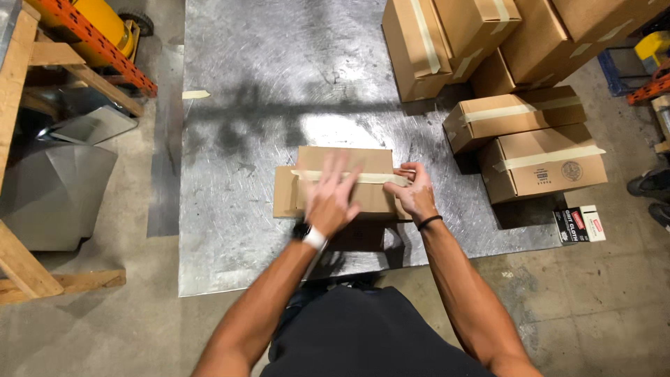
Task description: The person assembles and tapes cardboard boxes, places items into them, and seals the boxes with tape on a metal table.
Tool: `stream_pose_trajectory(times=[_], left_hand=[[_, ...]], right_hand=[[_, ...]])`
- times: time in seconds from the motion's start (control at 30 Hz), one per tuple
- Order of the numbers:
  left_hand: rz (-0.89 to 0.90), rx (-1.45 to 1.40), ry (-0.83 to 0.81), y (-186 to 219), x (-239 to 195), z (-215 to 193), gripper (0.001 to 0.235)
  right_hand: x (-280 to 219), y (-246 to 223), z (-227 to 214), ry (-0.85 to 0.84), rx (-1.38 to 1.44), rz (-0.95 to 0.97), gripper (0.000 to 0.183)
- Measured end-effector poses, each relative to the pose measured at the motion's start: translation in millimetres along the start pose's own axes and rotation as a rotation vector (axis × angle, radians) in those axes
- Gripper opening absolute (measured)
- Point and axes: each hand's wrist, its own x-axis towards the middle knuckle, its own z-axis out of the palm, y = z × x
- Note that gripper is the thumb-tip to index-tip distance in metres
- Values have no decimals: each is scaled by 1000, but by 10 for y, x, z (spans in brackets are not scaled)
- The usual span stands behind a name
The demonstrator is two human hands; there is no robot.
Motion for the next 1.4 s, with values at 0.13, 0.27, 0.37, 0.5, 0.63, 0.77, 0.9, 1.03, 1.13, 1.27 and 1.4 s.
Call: stream_pose_trajectory(times=[0.13, 0.27, 0.37, 0.5, 0.63, 0.77, 0.9, 1.03, 1.13, 1.27, 1.4], left_hand=[[-27, -57, -366, -371, 358, 943, 100], [-78, -83, -401, -364, 360, 990, 102], [-115, -116, -450, -206, 310, 737, 109], [-124, -245, -417, -54, 424, 385, 135], [-89, -546, 166, 17, 226, 495, 86], [-215, -641, 337, 31, 121, 565, 46], [-425, -726, 464, 128, 107, 207, 16], [-765, -911, 529, -76, 242, 492, 28], [-1005, -1370, 655, -340, 252, 196, 30], [-910, -1318, 1064, -826, -32, -508, 17], [-771, -1010, 1200, -1401, -570, -1126, 8]], right_hand=[[147, 132, 87, 36, 24, 113, 75], [398, 293, 30, 86, 77, 152, 44], [274, -94, -17, 84, -198, 21, 35], [3, -715, 204, 120, -316, -237, 17], [-101, -680, 548, -9, -35, -191, 19], [-182, -692, 720, -59, 193, -88, 17], [-270, -781, 709, -109, 348, -12, 27], [-235, -625, 690, -265, 417, -18, 60], [-140, -416, 795, -307, -101, -60, 63], [-158, -198, 924, -164, -480, -559, 30], [-287, -204, 1086, -24, -837, -643, 39]])
